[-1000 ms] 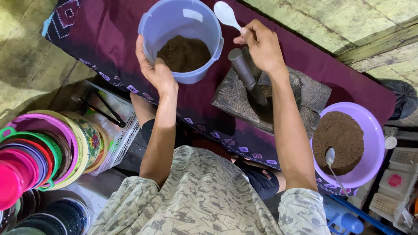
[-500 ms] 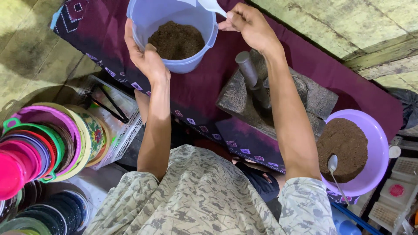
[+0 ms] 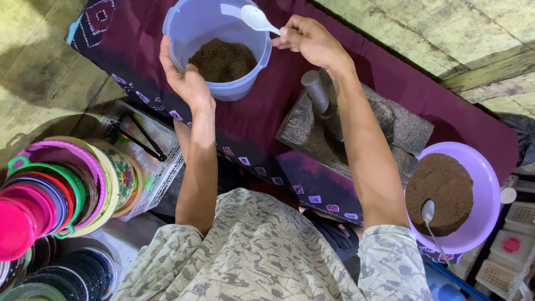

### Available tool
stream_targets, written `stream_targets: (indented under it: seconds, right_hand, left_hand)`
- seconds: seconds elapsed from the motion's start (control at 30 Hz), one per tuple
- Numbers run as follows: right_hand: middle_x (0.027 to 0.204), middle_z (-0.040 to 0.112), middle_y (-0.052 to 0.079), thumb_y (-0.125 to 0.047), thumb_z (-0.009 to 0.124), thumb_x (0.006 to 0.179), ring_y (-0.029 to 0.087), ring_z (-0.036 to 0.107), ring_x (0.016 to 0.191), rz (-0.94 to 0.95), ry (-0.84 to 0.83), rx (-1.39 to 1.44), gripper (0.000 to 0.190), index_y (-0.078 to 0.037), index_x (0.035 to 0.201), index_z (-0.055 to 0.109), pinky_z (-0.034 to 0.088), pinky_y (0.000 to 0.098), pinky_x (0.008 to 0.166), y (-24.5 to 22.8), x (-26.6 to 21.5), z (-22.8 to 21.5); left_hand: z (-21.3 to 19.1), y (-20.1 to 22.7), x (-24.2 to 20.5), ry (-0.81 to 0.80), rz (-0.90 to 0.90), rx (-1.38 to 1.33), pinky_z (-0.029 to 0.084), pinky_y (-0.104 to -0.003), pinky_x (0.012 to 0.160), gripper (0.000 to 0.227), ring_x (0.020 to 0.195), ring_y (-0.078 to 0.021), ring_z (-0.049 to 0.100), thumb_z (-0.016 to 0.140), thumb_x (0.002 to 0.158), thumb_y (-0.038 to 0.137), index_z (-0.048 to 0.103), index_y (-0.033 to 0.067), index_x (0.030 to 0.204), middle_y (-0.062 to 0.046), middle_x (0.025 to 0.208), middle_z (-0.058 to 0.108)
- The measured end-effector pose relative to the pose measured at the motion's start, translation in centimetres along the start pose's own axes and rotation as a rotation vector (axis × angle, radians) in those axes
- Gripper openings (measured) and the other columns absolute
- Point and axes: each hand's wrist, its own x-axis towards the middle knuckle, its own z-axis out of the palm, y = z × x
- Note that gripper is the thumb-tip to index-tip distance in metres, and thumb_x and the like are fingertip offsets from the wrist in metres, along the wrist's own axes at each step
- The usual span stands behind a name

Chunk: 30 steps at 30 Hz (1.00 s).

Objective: Processing and transferring brown powder between containers using a mortar, pestle, and spoons

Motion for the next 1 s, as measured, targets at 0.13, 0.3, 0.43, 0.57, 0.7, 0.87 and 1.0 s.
stream_targets:
  seconds: [0.13,0.3,0.43,0.57,0.7,0.87,1.0]
  right_hand:
    - [0.117,0.079,0.014,-0.030,0.048,0.110,0.020,0.078,0.109,-0.031,0.153,-0.039,0.021,-0.014,0.098,0.054,0.062,0.0303,0.094,0.3,-1.6,-0.8]
    - [0.114,0.076,0.016,-0.028,0.047,0.115,0.026,0.077,0.105,-0.324,0.398,-0.089,0.023,-0.007,0.107,0.051,0.061,0.0341,0.086,3.5,-7.3,-3.8]
    - [0.112,0.073,0.017,-0.038,0.043,0.118,0.030,0.072,0.103,-0.312,0.519,-0.274,0.038,-0.002,0.114,0.055,0.059,0.0401,0.083,2.5,-15.0,-3.8]
    - [0.092,0.074,0.008,-0.021,0.050,0.116,0.017,0.070,0.078,-0.074,0.628,-0.207,0.020,-0.004,0.106,0.056,0.058,0.0320,0.071,4.1,-20.2,-2.5]
    - [0.071,0.070,0.002,-0.010,0.056,0.112,0.010,0.062,0.057,0.128,0.676,-0.194,0.012,-0.007,0.100,0.059,0.050,0.0288,0.061,5.6,-24.1,-0.5]
    - [0.071,0.068,0.006,-0.023,0.067,0.107,0.028,0.059,0.063,0.308,0.823,-0.456,0.016,-0.011,0.098,0.064,0.042,0.0425,0.062,9.2,-26.8,1.5]
    - [0.079,0.072,0.010,-0.026,0.068,0.105,0.041,0.065,0.067,0.331,0.905,-0.574,0.017,-0.011,0.101,0.063,0.045,0.0486,0.063,10.9,-27.5,2.0]
  left_hand:
    - [0.1,1.8,-0.6,-0.028,0.034,0.219,0.045,-0.050,0.121,0.083,0.149,-0.0306,0.047,0.066,0.080,-0.011,0.047,0.0279,0.151,-0.006,0.160,0.048]
    - [2.7,10.3,-6.4,-0.055,0.535,0.365,0.040,-0.049,0.130,0.046,0.149,-0.0321,0.049,0.053,0.113,0.037,0.056,0.0003,0.140,-0.012,0.155,0.049]
    - [6.3,10.9,-12.5,-0.341,0.429,0.071,0.051,-0.040,0.111,0.039,0.126,-0.0250,0.059,0.053,0.113,0.038,0.053,0.0093,0.140,-0.009,0.140,0.057]
    - [9.1,9.6,-16.0,-0.566,-0.330,-0.175,0.047,-0.039,0.116,0.074,0.133,-0.0246,0.059,0.073,0.095,0.045,0.040,0.0121,0.152,-0.016,0.146,0.057]
    - [11.7,10.0,-17.3,-0.653,-0.813,-0.250,0.043,-0.040,0.104,0.046,0.112,-0.0267,0.075,0.074,0.088,0.027,0.061,0.0145,0.130,-0.013,0.117,0.078]
    - [13.6,7.2,-17.8,-0.496,-0.796,-0.370,0.059,-0.037,0.081,0.015,0.072,-0.0274,0.076,0.079,0.079,0.010,0.069,0.0041,0.089,-0.017,0.078,0.074]
    - [13.6,11.0,-17.4,-0.649,-0.746,-0.379,0.055,-0.045,0.087,0.019,0.065,-0.0213,0.071,0.072,0.079,0.008,0.056,0.0137,0.070,-0.006,0.060,0.060]
